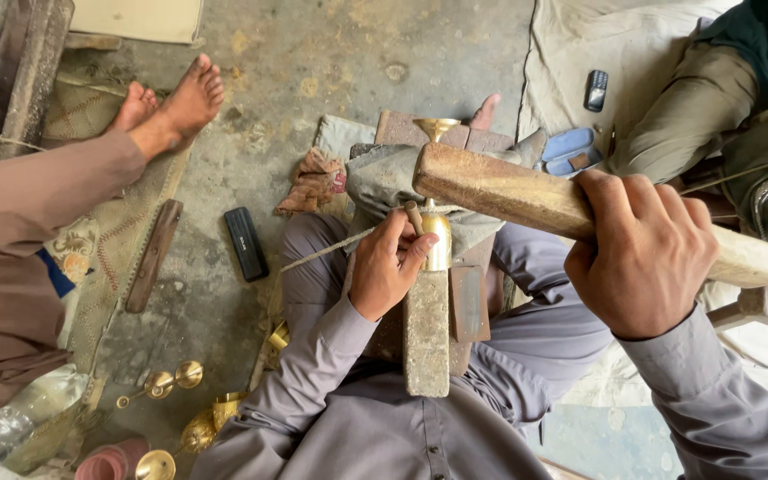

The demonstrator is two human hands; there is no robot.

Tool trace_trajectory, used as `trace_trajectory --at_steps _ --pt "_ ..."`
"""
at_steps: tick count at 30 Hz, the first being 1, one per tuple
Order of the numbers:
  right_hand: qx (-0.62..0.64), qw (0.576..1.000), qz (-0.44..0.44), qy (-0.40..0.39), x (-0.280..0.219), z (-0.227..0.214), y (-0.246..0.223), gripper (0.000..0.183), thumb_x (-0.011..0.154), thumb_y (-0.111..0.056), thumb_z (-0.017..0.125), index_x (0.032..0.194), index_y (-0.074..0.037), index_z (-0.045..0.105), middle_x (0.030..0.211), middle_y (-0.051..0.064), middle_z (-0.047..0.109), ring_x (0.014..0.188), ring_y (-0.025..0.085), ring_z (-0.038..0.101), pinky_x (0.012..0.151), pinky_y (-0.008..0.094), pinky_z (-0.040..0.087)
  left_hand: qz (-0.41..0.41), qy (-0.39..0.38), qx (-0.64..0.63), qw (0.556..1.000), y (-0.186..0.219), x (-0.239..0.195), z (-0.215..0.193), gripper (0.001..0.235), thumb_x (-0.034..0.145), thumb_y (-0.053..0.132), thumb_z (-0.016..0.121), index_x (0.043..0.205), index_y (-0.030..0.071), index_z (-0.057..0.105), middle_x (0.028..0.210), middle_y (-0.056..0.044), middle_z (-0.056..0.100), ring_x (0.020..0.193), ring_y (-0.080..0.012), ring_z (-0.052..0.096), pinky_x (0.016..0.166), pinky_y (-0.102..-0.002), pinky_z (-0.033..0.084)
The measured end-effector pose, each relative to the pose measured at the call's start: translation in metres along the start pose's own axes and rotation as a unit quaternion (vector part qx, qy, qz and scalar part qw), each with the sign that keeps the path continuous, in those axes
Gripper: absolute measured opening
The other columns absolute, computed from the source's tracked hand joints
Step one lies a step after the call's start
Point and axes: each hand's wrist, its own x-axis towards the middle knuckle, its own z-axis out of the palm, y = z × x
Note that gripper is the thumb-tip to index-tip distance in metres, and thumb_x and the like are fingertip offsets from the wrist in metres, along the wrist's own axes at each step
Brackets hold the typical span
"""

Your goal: The person is engraving a brass goblet using a chisel and a wooden mallet. They hold the chisel against the goblet's surface and strike it repeatedly with the mallet to create decorative patterns.

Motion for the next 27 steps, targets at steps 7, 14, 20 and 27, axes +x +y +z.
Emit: trace_trajectory --at_steps 7,14,20,27 --pt "0.003 1.000 0.009 -0.002 0.002 0.003 0.000 0.047 0.074 -0.005 0.069 0.122 -0.011 0.069 0.093 0.006 0.063 0.083 0.025 0.062 0.078 0.040 0.043 -0.017 -0.002 0.016 1.000 -0.003 0.004 0.001 0.031 0.101 0.029 0.069 0.099 0.003 0.054 0.080 -0.008 0.068 0.064 -0.0143 0.070 0.050 -0.027 0.056" --pt "0.002 1.000 0.002 -0.001 -0.009 0.008 0.009 0.043 0.071 -0.001 0.071 0.114 -0.006 0.069 0.089 0.011 0.063 0.079 0.029 0.061 0.072 0.041 0.044 -0.021 -0.012 -0.028 0.999 -0.008 -0.006 0.000 0.027 0.102 0.026 0.068 0.105 0.001 0.057 0.083 -0.008 0.070 0.066 -0.0141 0.070 0.052 -0.027 0.055" --pt "0.219 0.970 0.102 0.018 -0.050 0.049 0.034 0.032 0.089 0.008 0.069 0.119 0.005 0.061 0.101 0.017 0.068 0.085 0.025 0.068 0.078 0.035 0.055 -0.102 0.044 -0.186 0.976 -0.025 0.013 -0.018 0.033 0.100 0.026 0.070 0.110 0.003 0.049 0.090 -0.006 0.071 0.077 -0.0138 0.077 0.062 -0.028 0.069" --pt "0.479 0.791 0.380 -0.030 -0.122 0.119 0.020 0.029 0.084 0.006 0.075 0.109 0.002 0.061 0.093 0.008 0.070 0.088 0.015 0.067 0.081 0.030 0.056 -0.014 -0.081 -0.061 0.995 -0.019 0.030 -0.024 0.034 0.105 0.027 0.071 0.118 0.004 0.050 0.094 -0.011 0.077 0.075 -0.0181 0.078 0.062 -0.030 0.064"
